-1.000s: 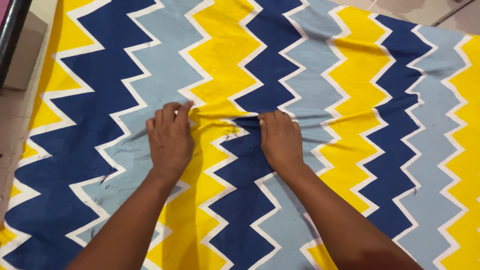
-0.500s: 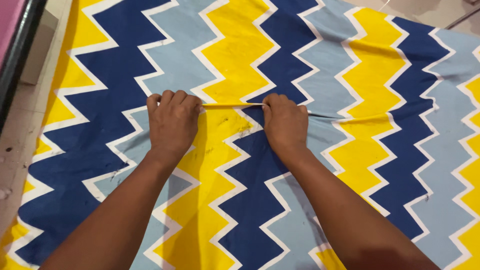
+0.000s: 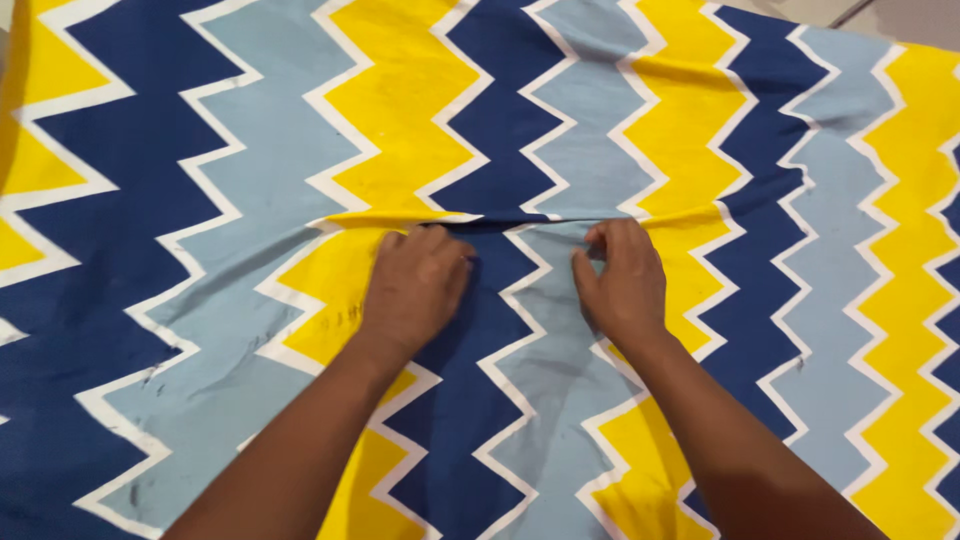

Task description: The person smoothes a patterned bedsheet on a bed by hand, reaching and pulling the fabric across the surface and edges.

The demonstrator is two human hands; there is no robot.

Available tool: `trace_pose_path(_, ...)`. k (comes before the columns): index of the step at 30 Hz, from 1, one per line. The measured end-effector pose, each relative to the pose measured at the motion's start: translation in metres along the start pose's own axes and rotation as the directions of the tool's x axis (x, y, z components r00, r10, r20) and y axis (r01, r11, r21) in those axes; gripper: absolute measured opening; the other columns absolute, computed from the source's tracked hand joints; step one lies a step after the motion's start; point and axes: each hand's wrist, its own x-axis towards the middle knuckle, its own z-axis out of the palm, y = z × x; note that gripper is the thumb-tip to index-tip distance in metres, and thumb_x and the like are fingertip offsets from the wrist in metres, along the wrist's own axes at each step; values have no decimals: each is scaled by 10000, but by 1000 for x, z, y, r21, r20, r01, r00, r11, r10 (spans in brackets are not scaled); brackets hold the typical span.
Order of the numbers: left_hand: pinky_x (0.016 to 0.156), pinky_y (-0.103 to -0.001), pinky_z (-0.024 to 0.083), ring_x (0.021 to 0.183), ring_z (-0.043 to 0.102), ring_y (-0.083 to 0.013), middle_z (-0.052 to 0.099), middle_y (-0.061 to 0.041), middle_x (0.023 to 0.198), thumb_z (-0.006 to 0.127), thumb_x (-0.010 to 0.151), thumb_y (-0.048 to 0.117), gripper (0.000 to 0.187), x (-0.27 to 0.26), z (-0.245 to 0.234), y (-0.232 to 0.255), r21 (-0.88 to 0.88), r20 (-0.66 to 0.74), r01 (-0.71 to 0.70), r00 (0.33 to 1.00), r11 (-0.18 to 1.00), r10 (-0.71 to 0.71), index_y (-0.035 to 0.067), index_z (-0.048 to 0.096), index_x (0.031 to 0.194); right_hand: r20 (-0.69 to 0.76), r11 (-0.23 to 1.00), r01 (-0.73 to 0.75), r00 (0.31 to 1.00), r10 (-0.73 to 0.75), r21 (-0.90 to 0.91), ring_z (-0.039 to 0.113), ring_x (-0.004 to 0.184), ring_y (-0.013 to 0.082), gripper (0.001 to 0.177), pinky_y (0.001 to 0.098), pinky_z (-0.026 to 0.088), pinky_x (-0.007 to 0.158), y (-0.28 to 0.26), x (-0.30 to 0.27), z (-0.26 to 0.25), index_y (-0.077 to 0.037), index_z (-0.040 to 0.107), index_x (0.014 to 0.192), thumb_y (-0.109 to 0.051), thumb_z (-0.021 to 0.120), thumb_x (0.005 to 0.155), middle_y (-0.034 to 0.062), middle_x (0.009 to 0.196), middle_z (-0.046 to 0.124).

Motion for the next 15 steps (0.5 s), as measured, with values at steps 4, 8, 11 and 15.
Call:
trace_pose_path(4,773,-452,434,895,598,-282,624,-103,937,693,899,243,401,8,21,33,-27,9,-1,1000,1000,1,49,696,1250,62,981,180,983,-176,-75,603,965,346,271,458,475,849,17,-14,-16,-43,688,1042,-210,771,846,151,1010,652)
trace_pose_path(8,769,-451,449,887,620,-278,631,-79,909,658,910,211,212,15,36,38,60,-14,82,997,995,-82,107,700,1090,89,972,200,978,-190,-127,596,976,326,151,449,476,878,29,-18,-7,-75,697,972,-217,714,921,116,992,645)
trace_pose_path(11,792,-447,458,889,634,-265,632,-56,901,642,973,209,89,18,44,37,113,-3,101,995,988,-101,129,660,940,32,967,201,980,-199,-156,590,975,323,141,459,468,878,34,-13,0,-65,681,980,-205,693,971,118,995,624)
trace_pose_path(15,786,-449,455,883,638,-265,635,-54,900,648,953,203,79,20,48,41,92,-68,156,986,983,-150,128,647,928,16,963,196,980,-196,-184,590,982,327,160,469,460,873,35,-7,1,-71,678,969,-230,693,963,115,987,620)
